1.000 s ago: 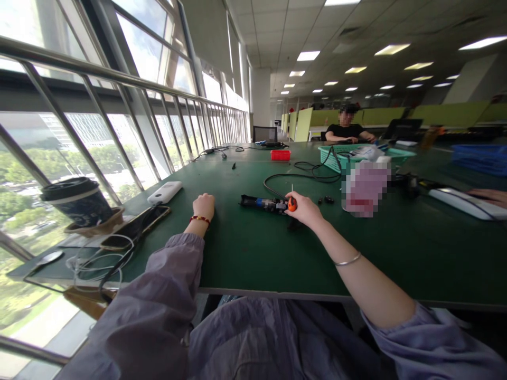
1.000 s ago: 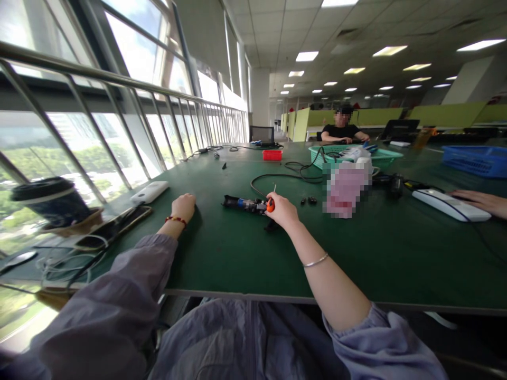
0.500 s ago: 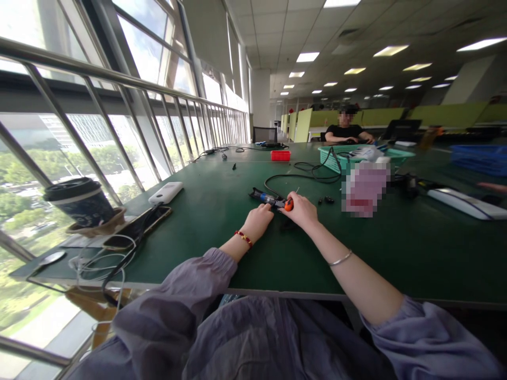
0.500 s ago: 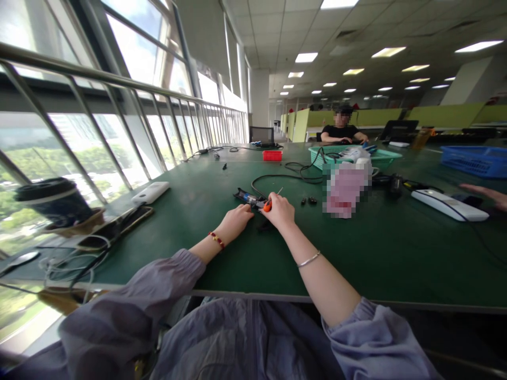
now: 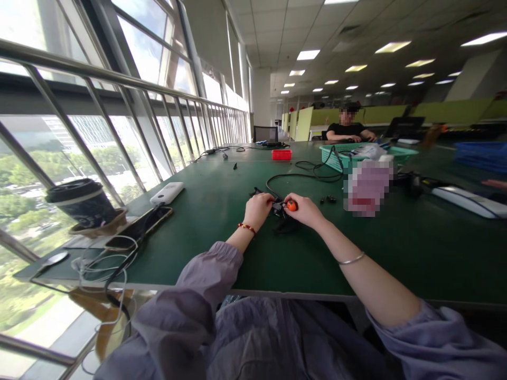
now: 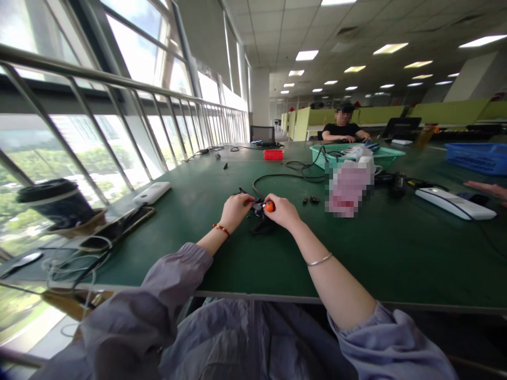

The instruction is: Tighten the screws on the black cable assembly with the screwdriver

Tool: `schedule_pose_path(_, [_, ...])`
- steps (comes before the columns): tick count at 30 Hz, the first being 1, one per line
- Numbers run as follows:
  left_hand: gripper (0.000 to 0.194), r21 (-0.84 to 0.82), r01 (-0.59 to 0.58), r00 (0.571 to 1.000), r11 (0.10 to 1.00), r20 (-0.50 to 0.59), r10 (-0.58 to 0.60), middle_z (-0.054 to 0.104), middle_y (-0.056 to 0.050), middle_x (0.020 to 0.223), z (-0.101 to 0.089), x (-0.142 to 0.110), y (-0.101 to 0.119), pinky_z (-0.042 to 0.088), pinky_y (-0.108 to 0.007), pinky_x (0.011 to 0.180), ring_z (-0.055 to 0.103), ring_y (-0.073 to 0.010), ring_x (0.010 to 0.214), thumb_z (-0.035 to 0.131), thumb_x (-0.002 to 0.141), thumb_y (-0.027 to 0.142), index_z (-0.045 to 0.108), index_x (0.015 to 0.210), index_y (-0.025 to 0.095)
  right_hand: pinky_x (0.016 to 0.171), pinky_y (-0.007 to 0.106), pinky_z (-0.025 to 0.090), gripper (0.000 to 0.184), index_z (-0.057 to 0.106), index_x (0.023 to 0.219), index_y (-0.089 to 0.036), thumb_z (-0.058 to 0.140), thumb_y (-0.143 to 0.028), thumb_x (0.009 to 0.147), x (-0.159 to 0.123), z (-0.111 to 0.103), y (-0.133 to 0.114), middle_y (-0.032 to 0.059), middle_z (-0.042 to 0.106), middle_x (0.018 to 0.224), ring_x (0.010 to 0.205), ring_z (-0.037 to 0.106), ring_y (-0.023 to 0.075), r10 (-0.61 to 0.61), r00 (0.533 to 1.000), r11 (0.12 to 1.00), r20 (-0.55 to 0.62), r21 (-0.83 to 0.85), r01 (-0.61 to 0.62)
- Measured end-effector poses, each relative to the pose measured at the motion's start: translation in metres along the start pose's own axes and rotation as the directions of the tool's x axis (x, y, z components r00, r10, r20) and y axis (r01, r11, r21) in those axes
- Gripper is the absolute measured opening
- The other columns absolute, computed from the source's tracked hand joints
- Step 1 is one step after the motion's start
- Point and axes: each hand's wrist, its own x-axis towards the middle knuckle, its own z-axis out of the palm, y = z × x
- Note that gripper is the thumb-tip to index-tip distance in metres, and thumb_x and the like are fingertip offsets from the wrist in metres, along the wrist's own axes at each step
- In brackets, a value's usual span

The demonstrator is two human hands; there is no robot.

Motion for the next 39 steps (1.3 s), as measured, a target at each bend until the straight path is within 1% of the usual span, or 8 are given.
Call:
schedule_pose_path(3, [0.022,-0.011,-0.007,0.999,1.000,-0.035,0.007,0.071,-0.002,0.102,0.000,0.005,0.002,0.049,-0.023,0.077,0.065,-0.0165,0.091,0.053,0.086,0.015,0.072,0.095,0.022,0.069,0.027,0.044,0.018,0.060,0.092,-0.026,0.059,-0.029,0.075,-0.001,0.000,-0.002,0.0018,0.069,0.088,0.082,0.064,0.0195,-0.018,1.000,1.000,0.009,0.007,0.018])
schedule_pose_path(11, [0.021,0.053,-0.162,0.984,0.985,-0.058,0.165,0.069,-0.002,0.105,-0.002,-0.004,-0.014,0.047,-0.020,0.076,0.064,-0.0139,0.094,0.054,0.089,0.016,0.071,0.100,0.022,0.070,0.026,0.044,0.014,0.061,0.090,-0.025,0.058,-0.030,0.078,-0.001,-0.001,0.000,0.0019,0.070,0.088,0.082,0.064,0.0190,-0.040,0.999,0.999,0.010,0.012,0.040])
schedule_pose_path(18, [0.023,0.210,-0.273,0.962,0.939,0.029,0.273,0.066,-0.005,0.103,0.004,-0.001,-0.013,0.046,-0.020,0.065,0.061,-0.0152,0.095,0.050,0.092,0.015,0.069,0.104,0.020,0.070,0.026,0.044,0.014,0.061,0.091,-0.025,0.058,-0.031,0.078,-0.002,-0.002,-0.001,0.0017,0.070,0.087,0.081,0.064,0.0188,-0.029,0.999,0.999,0.018,0.021,0.029])
schedule_pose_path(22, [0.022,0.285,-0.315,0.949,0.905,0.089,0.302,0.065,-0.006,0.103,0.001,-0.002,-0.012,0.045,-0.020,0.063,0.059,-0.0164,0.097,0.049,0.092,0.016,0.067,0.105,0.020,0.069,0.027,0.044,0.014,0.061,0.091,-0.025,0.057,-0.031,0.078,-0.001,-0.002,-0.001,0.0021,0.070,0.088,0.081,0.064,0.0192,-0.032,0.999,0.999,0.020,0.014,0.032])
schedule_pose_path(29, [0.022,0.378,-0.384,0.923,0.842,0.142,0.358,0.062,-0.008,0.103,-0.004,-0.004,-0.008,0.044,-0.022,0.063,0.056,-0.0179,0.096,0.046,0.094,0.015,0.064,0.107,0.016,0.071,0.027,0.045,0.014,0.061,0.091,-0.025,0.057,-0.031,0.078,-0.001,-0.002,0.000,0.0019,0.070,0.088,0.082,0.064,0.0191,-0.034,0.999,0.999,0.019,0.020,0.033])
schedule_pose_path(34, [0.021,0.407,-0.426,0.904,0.808,0.171,0.391,0.060,-0.009,0.102,-0.006,-0.004,-0.009,0.044,-0.022,0.062,0.055,-0.0179,0.093,0.044,0.094,0.015,0.064,0.102,0.015,0.070,0.027,0.045,0.015,0.061,0.091,-0.025,0.057,-0.030,0.078,-0.001,-0.002,-0.001,0.0019,0.070,0.088,0.081,0.064,0.0193,-0.028,0.999,1.000,0.020,0.014,0.027])
schedule_pose_path(39, [0.021,0.392,-0.402,0.915,0.828,0.158,0.370,0.059,-0.008,0.102,-0.006,-0.003,-0.013,0.044,-0.022,0.062,0.054,-0.0174,0.094,0.045,0.094,0.014,0.064,0.103,0.016,0.071,0.027,0.045,0.015,0.061,0.091,-0.025,0.057,-0.031,0.078,-0.001,-0.002,-0.001,0.0019,0.070,0.090,0.083,0.064,0.0192,-0.036,0.999,0.999,0.020,0.019,0.036])
